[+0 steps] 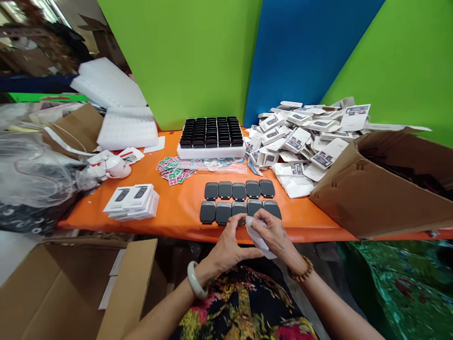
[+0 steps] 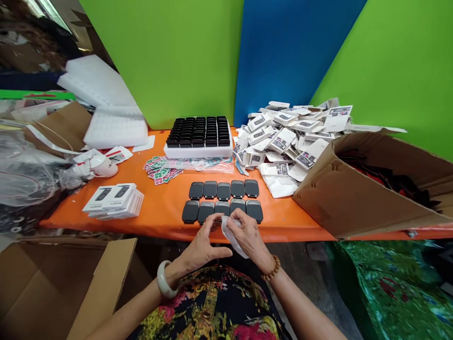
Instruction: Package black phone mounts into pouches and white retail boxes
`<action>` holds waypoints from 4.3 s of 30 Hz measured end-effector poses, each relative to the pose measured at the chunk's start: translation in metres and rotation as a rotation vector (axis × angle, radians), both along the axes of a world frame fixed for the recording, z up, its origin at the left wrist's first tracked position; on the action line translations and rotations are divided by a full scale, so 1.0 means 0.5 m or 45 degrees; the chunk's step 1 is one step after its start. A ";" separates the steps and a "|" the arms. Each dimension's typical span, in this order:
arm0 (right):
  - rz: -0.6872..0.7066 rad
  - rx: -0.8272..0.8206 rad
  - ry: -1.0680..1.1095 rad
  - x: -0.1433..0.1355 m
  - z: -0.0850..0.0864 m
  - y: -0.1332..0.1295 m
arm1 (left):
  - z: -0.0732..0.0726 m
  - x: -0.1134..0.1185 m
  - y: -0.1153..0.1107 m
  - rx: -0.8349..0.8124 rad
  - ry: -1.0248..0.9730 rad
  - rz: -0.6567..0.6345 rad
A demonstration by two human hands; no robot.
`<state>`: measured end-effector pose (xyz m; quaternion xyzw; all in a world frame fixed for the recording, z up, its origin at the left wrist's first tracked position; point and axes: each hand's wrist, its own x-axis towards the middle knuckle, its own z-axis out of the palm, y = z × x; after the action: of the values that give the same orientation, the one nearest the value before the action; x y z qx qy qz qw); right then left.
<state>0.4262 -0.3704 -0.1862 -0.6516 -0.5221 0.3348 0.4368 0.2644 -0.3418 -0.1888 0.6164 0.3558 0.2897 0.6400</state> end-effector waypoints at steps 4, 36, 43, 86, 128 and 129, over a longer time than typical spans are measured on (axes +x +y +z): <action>0.066 0.081 -0.102 -0.025 0.014 0.012 | 0.000 -0.005 -0.001 -0.004 -0.031 0.233; 0.393 -0.407 0.969 -0.097 -0.046 0.022 | -0.013 -0.116 0.030 -0.913 -0.534 0.266; 0.743 -0.130 0.188 -0.113 -0.058 0.095 | 0.007 -0.213 0.054 -0.037 0.455 0.157; 0.776 0.201 0.428 -0.131 0.046 0.139 | 0.098 -0.215 0.072 1.016 0.567 -0.043; 0.044 0.519 0.074 -0.171 0.035 0.131 | -0.027 -0.157 0.020 -0.199 0.009 0.622; 0.113 0.607 -0.023 -0.167 0.039 0.131 | -0.027 -0.161 0.023 -0.219 -0.001 0.618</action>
<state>0.3425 -0.3050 -0.1666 -0.5092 -0.6184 0.2152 0.5585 0.1837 -0.3303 -0.2022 0.4562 0.5163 0.4037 0.6019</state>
